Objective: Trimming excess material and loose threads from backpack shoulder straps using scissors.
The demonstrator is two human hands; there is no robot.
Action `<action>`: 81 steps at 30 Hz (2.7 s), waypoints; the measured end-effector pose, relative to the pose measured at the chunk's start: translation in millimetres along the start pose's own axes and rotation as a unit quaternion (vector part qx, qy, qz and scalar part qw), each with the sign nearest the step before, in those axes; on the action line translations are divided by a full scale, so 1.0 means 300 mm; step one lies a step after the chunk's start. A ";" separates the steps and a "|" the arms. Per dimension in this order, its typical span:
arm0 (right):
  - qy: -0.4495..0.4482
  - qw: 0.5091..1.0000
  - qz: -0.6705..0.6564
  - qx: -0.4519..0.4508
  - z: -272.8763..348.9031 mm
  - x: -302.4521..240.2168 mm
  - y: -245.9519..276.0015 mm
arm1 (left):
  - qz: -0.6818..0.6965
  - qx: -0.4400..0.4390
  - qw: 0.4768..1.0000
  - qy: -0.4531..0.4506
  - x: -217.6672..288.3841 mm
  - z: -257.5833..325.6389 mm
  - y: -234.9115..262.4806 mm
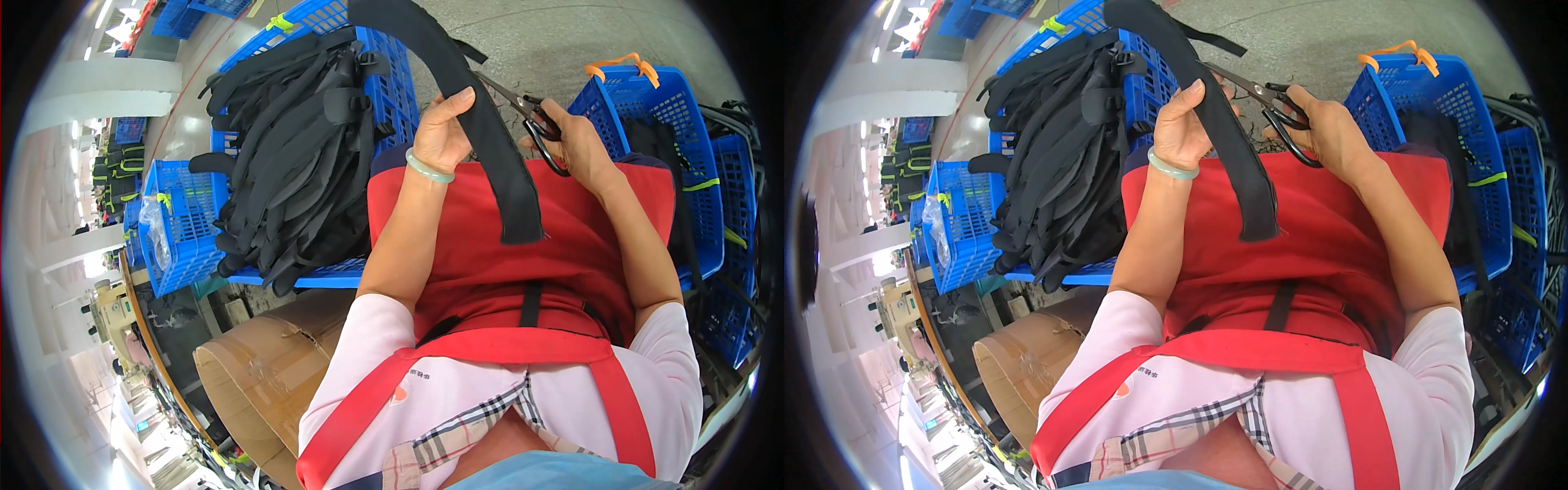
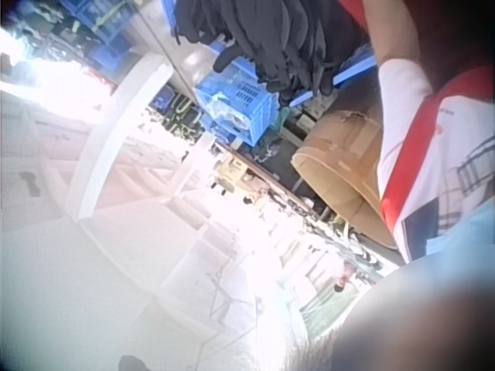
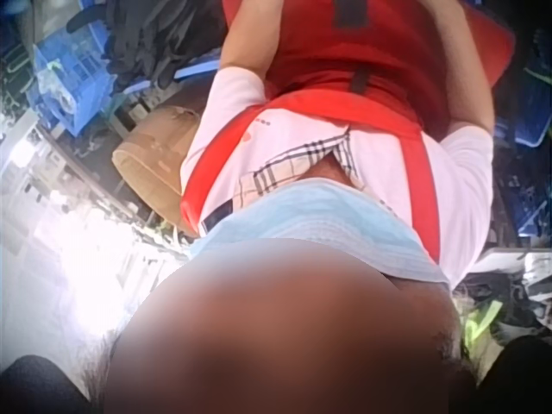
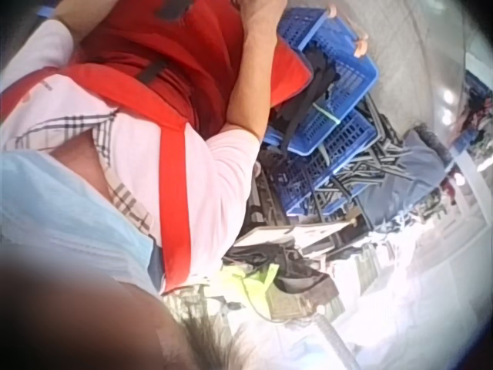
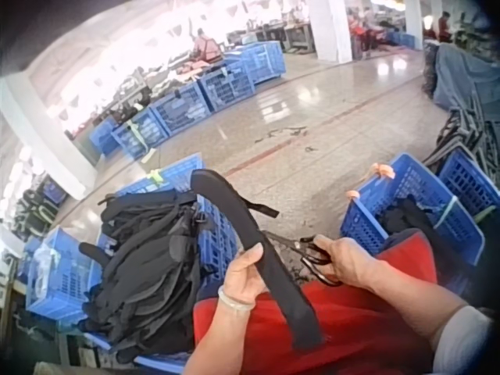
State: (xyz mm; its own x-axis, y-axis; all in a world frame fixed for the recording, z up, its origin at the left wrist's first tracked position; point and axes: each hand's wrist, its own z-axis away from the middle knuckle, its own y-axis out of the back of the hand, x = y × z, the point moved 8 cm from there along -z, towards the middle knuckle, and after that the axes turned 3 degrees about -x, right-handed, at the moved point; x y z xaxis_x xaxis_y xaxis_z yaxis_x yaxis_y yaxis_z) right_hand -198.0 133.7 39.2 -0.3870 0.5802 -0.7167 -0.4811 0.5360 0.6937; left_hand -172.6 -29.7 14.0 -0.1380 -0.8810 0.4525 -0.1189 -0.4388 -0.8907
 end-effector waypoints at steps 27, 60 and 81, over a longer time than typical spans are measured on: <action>0.015 0.993 -0.118 -0.004 0.060 -0.118 -0.034 | -0.162 0.087 0.973 -0.138 0.122 0.014 -0.035; -0.056 0.993 -0.095 -0.048 0.041 -0.089 -0.017 | -0.157 0.063 0.976 -0.135 0.130 0.021 -0.059; -0.031 0.993 -0.047 -0.108 0.034 -0.071 -0.032 | -0.112 0.055 0.987 -0.099 0.089 0.028 -0.072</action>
State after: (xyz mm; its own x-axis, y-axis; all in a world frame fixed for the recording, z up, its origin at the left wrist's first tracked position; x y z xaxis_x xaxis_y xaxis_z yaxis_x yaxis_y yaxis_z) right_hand -177.0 122.4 48.5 -0.2866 0.5735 -0.7674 -0.6727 0.4499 0.5875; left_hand -165.5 -45.1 44.9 0.0755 -0.7724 0.6307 -0.0164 -0.6333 -0.7737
